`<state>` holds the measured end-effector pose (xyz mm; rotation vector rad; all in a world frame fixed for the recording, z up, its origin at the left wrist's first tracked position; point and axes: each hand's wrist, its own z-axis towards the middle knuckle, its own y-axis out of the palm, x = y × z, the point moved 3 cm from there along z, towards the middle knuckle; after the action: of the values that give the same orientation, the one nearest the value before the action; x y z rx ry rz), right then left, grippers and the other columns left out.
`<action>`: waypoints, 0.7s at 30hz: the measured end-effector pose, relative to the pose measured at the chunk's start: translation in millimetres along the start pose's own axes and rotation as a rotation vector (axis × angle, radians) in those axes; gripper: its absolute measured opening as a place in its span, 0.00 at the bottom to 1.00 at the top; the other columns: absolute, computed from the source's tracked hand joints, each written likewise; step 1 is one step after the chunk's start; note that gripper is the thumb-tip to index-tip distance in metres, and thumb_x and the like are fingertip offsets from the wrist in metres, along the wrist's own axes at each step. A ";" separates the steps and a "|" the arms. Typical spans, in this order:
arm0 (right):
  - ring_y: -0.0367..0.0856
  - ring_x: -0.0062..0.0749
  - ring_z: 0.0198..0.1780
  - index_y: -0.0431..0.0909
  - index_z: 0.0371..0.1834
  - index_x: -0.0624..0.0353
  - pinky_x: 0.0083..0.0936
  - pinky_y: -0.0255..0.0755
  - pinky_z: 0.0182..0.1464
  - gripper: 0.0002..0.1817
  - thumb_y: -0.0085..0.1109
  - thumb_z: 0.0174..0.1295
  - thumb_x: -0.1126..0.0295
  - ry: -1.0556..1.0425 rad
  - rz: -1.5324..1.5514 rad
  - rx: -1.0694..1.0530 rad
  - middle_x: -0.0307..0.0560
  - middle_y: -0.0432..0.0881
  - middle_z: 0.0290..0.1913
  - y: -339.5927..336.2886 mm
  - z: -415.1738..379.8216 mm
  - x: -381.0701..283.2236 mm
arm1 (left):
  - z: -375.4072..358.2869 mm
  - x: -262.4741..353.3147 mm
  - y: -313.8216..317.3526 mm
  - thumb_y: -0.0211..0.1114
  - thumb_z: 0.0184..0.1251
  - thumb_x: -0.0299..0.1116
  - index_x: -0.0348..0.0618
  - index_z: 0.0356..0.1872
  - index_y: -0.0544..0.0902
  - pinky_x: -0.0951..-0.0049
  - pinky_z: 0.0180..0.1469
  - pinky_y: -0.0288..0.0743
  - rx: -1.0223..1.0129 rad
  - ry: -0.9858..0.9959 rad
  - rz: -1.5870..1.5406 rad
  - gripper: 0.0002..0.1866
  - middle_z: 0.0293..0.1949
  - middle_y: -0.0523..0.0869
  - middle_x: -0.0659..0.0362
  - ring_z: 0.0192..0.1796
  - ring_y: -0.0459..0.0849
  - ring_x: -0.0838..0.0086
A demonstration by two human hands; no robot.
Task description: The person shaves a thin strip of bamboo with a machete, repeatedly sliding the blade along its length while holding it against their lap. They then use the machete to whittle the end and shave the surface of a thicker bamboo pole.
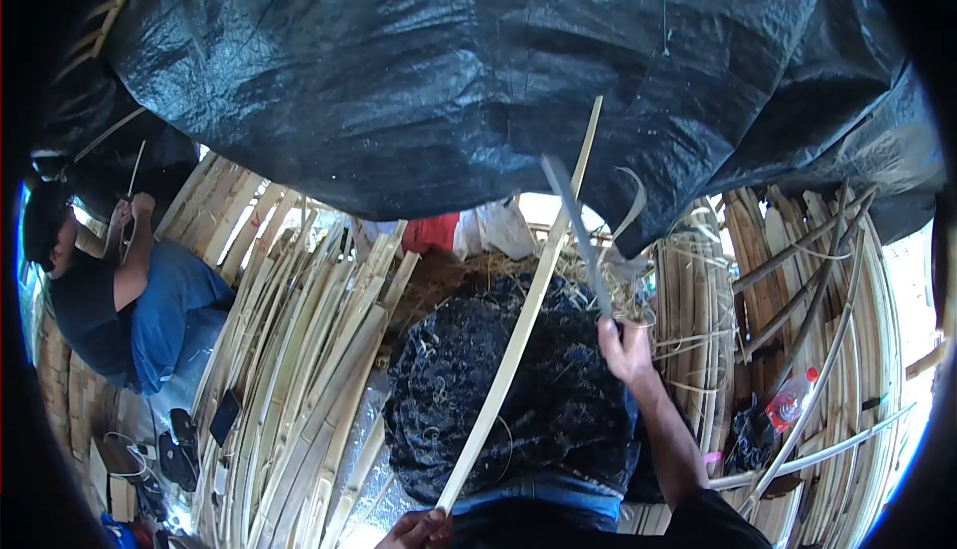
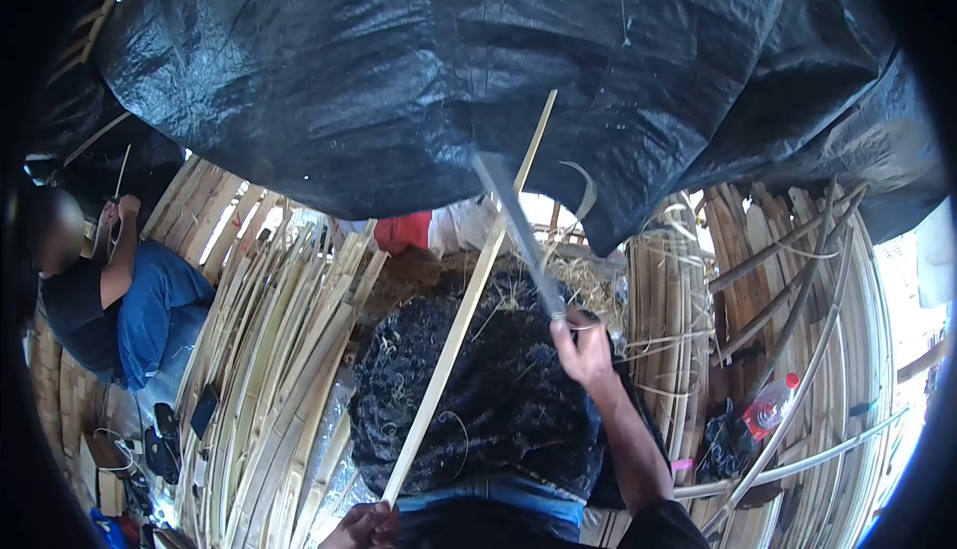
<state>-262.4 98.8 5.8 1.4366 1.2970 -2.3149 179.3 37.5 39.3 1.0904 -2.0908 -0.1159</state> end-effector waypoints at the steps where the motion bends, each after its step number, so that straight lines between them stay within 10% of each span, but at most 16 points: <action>1: 0.84 0.53 0.26 0.83 0.43 0.64 0.38 0.76 0.30 0.18 0.62 0.66 0.58 -0.014 0.049 -0.040 0.60 0.82 0.25 2.5 -7.2 -10.3 | 5.1 -2.3 -0.6 0.46 0.83 0.53 0.54 0.30 0.69 0.83 0.14 0.50 -0.007 0.016 -0.002 0.21 0.18 0.65 0.72 0.14 0.57 0.87; 7: 0.84 0.53 0.24 0.83 0.40 0.64 0.38 0.79 0.30 0.21 0.69 0.61 0.53 -0.553 -0.094 -0.227 0.55 0.81 0.21 23.9 -24.6 -34.6 | 27.5 11.2 7.2 0.48 0.83 0.52 0.55 0.25 0.70 0.78 0.15 0.50 0.082 0.068 -0.018 0.23 0.16 0.63 0.71 0.14 0.57 0.85; 10: 0.83 0.55 0.23 0.83 0.41 0.65 0.41 0.77 0.29 0.21 0.64 0.65 0.54 -0.105 -0.063 -0.147 0.57 0.78 0.17 12.8 -8.6 -34.1 | 20.0 27.8 17.0 0.49 0.82 0.52 0.52 0.24 0.70 0.77 0.18 0.52 0.137 0.233 0.156 0.24 0.15 0.64 0.71 0.15 0.58 0.85; 16: 0.85 0.53 0.25 0.84 0.41 0.60 0.42 0.78 0.29 0.23 0.65 0.64 0.48 -0.362 -0.210 -0.190 0.57 0.84 0.24 20.8 -25.1 -52.7 | 21.6 20.5 6.8 0.50 0.82 0.49 0.42 0.40 0.80 0.78 0.21 0.56 0.256 0.366 0.273 0.20 0.21 0.73 0.68 0.20 0.64 0.84; 21: 0.84 0.54 0.24 0.84 0.41 0.62 0.42 0.78 0.30 0.24 0.67 0.62 0.48 -0.381 -0.206 -0.100 0.58 0.83 0.23 12.4 -7.9 -39.6 | 13.4 16.5 9.6 0.52 0.81 0.41 0.38 0.59 0.79 0.75 0.37 0.75 0.076 0.493 0.423 0.19 0.44 0.84 0.57 0.38 0.81 0.76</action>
<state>-229.5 84.3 27.9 0.8093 1.4696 -2.4474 158.4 28.0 43.3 0.6137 -1.8300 0.4017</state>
